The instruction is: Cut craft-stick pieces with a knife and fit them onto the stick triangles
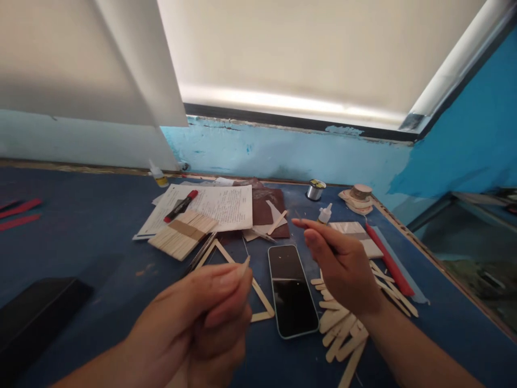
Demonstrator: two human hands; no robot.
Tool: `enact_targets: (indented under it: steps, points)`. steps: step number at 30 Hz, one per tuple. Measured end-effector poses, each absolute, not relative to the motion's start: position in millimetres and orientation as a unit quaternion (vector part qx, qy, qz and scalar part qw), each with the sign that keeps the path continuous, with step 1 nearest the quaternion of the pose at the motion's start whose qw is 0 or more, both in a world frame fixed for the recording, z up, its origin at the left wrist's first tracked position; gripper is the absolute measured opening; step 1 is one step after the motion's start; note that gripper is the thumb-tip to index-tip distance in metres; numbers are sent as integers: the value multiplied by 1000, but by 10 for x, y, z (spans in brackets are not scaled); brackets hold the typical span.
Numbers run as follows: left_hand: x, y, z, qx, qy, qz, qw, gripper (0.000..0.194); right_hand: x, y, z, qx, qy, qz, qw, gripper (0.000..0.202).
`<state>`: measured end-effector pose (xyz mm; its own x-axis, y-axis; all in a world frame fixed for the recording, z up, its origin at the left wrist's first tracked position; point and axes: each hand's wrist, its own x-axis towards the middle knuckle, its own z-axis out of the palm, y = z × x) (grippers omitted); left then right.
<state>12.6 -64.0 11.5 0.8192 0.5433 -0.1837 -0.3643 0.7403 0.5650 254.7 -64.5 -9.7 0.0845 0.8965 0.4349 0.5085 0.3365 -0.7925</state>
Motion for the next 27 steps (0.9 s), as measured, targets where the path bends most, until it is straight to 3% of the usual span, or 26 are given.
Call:
enact_targets:
  steps: [4,13,27]
  points:
    - [145,-531,64,295,155,226,915,37,2456,-779,-119,-470,-713,198,481,28]
    - [200,-593,-128,356,154,202,899,37,2350,-962,-103,-367,-776,260,442,39]
    - [242,-595,6,356,136,163,910,46,2288,-1016,-96,-369,-781,262,431,40]
